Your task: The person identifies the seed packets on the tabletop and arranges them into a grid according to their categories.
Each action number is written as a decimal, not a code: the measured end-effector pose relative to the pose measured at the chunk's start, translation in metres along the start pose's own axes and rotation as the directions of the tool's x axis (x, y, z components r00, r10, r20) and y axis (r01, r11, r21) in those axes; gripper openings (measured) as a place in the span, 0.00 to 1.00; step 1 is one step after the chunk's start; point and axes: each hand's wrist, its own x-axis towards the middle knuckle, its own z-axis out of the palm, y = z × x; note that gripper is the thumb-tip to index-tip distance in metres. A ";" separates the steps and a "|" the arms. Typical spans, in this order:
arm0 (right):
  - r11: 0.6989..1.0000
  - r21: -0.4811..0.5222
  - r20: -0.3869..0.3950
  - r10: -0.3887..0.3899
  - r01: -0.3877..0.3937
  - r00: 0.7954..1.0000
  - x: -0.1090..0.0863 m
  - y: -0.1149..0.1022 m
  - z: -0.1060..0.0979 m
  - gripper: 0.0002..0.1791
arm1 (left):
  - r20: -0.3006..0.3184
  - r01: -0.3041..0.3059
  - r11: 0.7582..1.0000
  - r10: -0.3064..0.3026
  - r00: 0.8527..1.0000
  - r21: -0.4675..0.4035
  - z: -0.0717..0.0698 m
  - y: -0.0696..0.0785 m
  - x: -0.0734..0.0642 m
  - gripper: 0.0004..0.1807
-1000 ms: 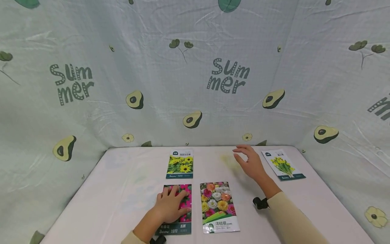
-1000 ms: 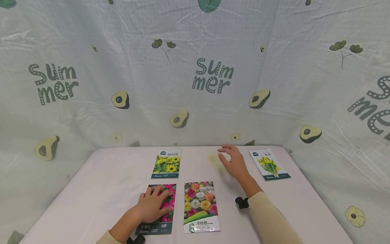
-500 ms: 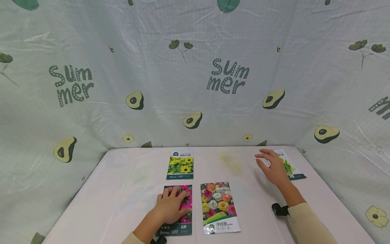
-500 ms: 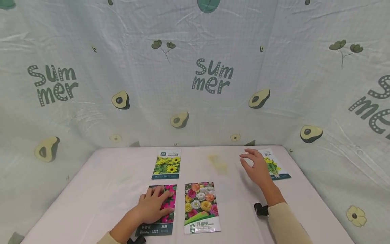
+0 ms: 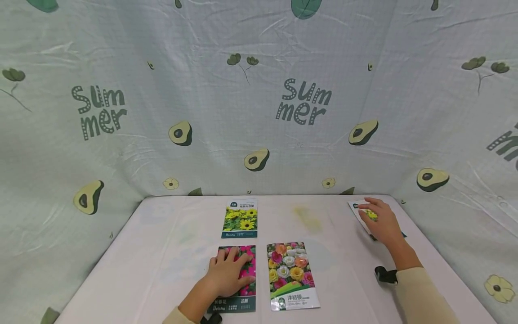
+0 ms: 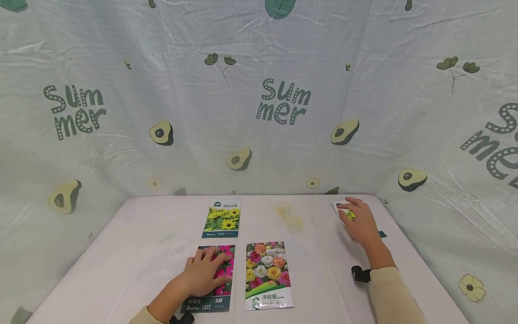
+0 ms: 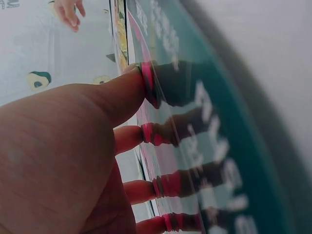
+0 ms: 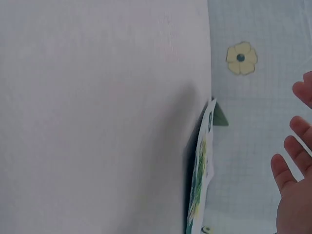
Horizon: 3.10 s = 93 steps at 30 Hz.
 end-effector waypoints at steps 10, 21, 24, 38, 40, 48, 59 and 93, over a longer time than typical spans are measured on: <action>0.998 -0.040 0.034 0.047 -0.046 0.998 0.007 0.030 0.000 0.17 | 0.007 0.005 1.000 -0.005 1.000 0.009 -0.002 0.001 -0.001 0.36; 0.993 -0.086 0.164 0.098 -0.084 0.982 0.016 0.048 0.003 0.20 | 0.021 0.007 1.000 -0.007 1.000 0.029 -0.003 0.002 -0.001 0.36; 0.992 -0.096 0.223 0.101 -0.081 0.970 0.019 0.051 0.004 0.21 | 0.022 0.005 0.999 -0.006 1.000 0.036 -0.003 0.002 -0.001 0.36; 0.984 -0.148 0.267 0.140 -0.103 0.953 0.028 0.059 0.007 0.22 | 0.033 0.006 0.999 -0.007 0.999 0.044 -0.004 0.003 0.000 0.37; 0.983 -0.156 0.275 0.138 -0.098 0.952 0.029 0.061 0.008 0.22 | 0.032 0.004 0.999 -0.006 0.999 0.051 -0.004 0.002 0.000 0.37; 0.979 -0.197 0.291 0.111 -0.054 0.950 0.032 0.059 0.008 0.20 | 0.036 0.007 0.998 -0.009 0.999 0.064 -0.004 0.003 0.000 0.37; 0.967 -0.245 0.372 0.155 -0.064 0.915 0.037 0.067 0.014 0.23 | 0.039 0.007 0.998 -0.010 0.999 0.063 -0.006 0.005 -0.002 0.37; 0.956 -0.282 0.467 0.210 -0.080 0.859 0.038 0.056 0.011 0.30 | 0.039 0.009 0.995 -0.013 0.999 0.098 -0.007 0.007 -0.002 0.36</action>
